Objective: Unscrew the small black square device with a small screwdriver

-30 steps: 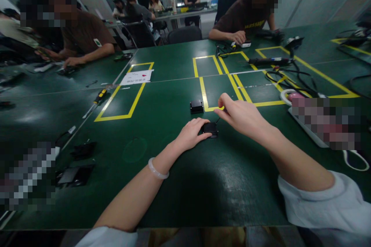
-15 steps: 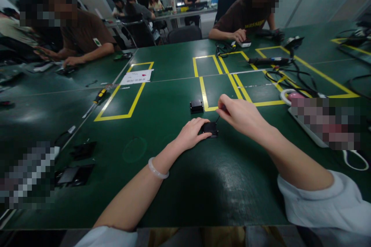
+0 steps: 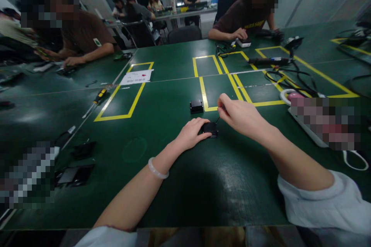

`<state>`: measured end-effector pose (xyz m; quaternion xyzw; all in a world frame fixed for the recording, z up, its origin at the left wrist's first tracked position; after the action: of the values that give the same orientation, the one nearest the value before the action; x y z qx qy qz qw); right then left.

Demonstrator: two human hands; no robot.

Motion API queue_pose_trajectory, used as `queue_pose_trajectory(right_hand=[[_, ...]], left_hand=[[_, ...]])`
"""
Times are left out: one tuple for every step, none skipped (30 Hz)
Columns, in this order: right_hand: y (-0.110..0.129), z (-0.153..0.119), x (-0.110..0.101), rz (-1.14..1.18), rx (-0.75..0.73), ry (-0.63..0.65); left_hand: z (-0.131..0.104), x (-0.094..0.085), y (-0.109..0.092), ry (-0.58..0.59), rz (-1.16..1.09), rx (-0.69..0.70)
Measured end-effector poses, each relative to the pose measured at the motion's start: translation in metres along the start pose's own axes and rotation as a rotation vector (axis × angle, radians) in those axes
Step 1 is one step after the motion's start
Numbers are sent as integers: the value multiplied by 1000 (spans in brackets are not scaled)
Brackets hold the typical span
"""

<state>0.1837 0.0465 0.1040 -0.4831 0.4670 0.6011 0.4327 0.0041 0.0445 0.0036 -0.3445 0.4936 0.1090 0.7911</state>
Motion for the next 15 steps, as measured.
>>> queue_pose_trajectory(right_hand=[[0, 0, 0, -11, 4, 0], [0, 1, 0, -28, 9, 0], [-1, 1, 0, -48, 16, 1], [-1, 1, 0, -64, 21, 1], [-1, 1, 0, -75, 25, 3], [-1, 1, 0, -77, 26, 6], [-1, 1, 0, -70, 24, 9], [-1, 1, 0, -57, 22, 10], [-1, 0, 0, -42, 18, 11], [-1, 0, 0, -29, 15, 9], [-1, -1, -1, -17, 12, 4], [-1, -1, -1, -9, 10, -1], [-1, -1, -1, -4, 8, -6], [0, -1, -1, -7, 6, -7], [0, -1, -1, -18, 6, -6]], left_hand=[[0, 0, 0, 2, 3, 0], [0, 0, 0, 5, 4, -1], [0, 0, 0, 8, 5, -4], [0, 0, 0, 10, 3, -6], [0, 0, 0, 11, 1, -7], [0, 0, 0, 11, -1, -7], [1, 0, 0, 9, -3, -6], [1, -1, 0, 8, -4, -4], [1, -1, 0, 7, -4, -3], [1, -1, 0, 7, -4, -2], [0, -1, -1, 8, -4, -2], [0, -1, -1, 8, -5, -1], [0, -1, -1, 10, -6, -2], [0, -1, -1, 10, -6, -3], [0, -1, -1, 11, -5, -5]])
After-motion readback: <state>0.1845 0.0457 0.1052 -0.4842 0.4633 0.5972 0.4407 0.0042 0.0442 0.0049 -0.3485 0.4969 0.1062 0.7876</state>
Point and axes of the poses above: each hand's wrist, its own z-axis towards the middle knuckle, its own x-axis out of the palm, y = z × x, the point moved 2 cm from there along z, towards the middle knuckle, and after that the axes turned 13 degrees about x, right-handed, at the moved point
